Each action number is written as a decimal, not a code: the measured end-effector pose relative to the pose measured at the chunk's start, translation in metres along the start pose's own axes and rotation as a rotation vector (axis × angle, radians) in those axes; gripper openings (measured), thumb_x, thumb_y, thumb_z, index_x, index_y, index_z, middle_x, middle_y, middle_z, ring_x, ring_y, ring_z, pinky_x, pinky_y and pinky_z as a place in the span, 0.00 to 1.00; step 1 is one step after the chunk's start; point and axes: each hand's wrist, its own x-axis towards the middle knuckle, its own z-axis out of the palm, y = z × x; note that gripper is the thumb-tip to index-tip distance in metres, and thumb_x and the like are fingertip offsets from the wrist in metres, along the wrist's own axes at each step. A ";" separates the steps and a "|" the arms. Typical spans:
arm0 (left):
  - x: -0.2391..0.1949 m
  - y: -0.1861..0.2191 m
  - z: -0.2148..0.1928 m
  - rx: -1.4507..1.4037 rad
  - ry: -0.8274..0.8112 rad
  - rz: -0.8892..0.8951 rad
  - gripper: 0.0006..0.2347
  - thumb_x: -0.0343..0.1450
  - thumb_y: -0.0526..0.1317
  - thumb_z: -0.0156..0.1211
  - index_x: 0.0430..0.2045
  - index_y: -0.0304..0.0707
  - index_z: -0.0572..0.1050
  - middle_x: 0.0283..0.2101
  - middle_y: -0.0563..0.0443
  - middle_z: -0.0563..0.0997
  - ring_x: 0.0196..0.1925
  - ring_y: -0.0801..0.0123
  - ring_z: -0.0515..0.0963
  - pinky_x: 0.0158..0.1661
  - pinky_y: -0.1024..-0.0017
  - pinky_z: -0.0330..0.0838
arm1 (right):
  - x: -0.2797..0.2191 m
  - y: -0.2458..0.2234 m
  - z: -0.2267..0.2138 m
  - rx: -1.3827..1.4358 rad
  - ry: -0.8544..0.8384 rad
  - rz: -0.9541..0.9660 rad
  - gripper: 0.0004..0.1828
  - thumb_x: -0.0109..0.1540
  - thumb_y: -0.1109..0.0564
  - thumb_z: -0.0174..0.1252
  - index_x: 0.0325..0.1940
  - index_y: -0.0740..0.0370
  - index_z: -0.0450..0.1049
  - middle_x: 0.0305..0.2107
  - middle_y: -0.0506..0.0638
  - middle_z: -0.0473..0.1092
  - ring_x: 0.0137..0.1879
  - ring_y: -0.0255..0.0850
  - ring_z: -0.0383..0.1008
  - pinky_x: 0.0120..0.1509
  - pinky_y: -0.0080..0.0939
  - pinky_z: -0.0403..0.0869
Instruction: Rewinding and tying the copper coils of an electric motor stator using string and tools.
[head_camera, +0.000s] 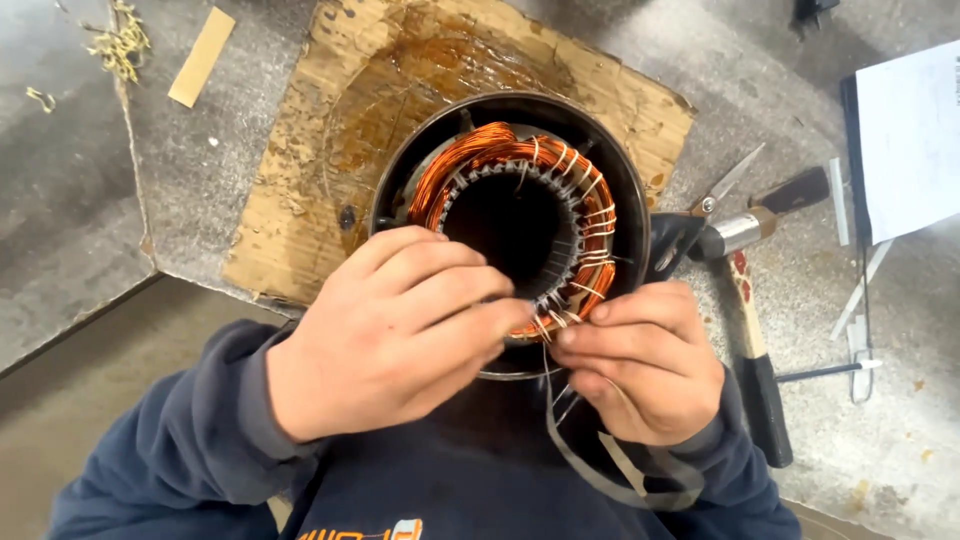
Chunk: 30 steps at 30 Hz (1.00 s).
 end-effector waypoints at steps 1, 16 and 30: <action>-0.008 -0.002 0.006 0.171 0.022 -0.082 0.12 0.69 0.38 0.67 0.45 0.38 0.79 0.48 0.51 0.79 0.53 0.59 0.77 0.58 0.59 0.70 | -0.002 0.004 0.001 0.116 0.009 0.026 0.10 0.62 0.52 0.64 0.36 0.60 0.82 0.39 0.45 0.78 0.51 0.42 0.73 0.57 0.44 0.71; -0.004 0.001 0.027 0.211 -0.028 -0.162 0.09 0.67 0.39 0.66 0.39 0.43 0.81 0.39 0.59 0.79 0.42 0.71 0.78 0.61 0.55 0.63 | -0.009 0.015 -0.014 -0.032 -0.183 -0.358 0.13 0.64 0.46 0.70 0.41 0.57 0.84 0.43 0.40 0.77 0.52 0.35 0.73 0.54 0.38 0.73; -0.002 -0.004 0.028 0.167 -0.014 -0.107 0.08 0.68 0.37 0.64 0.39 0.42 0.81 0.33 0.60 0.77 0.37 0.72 0.78 0.59 0.61 0.68 | 0.048 -0.007 -0.051 -0.166 -0.442 0.029 0.19 0.51 0.57 0.68 0.46 0.58 0.81 0.48 0.49 0.76 0.54 0.46 0.75 0.56 0.48 0.71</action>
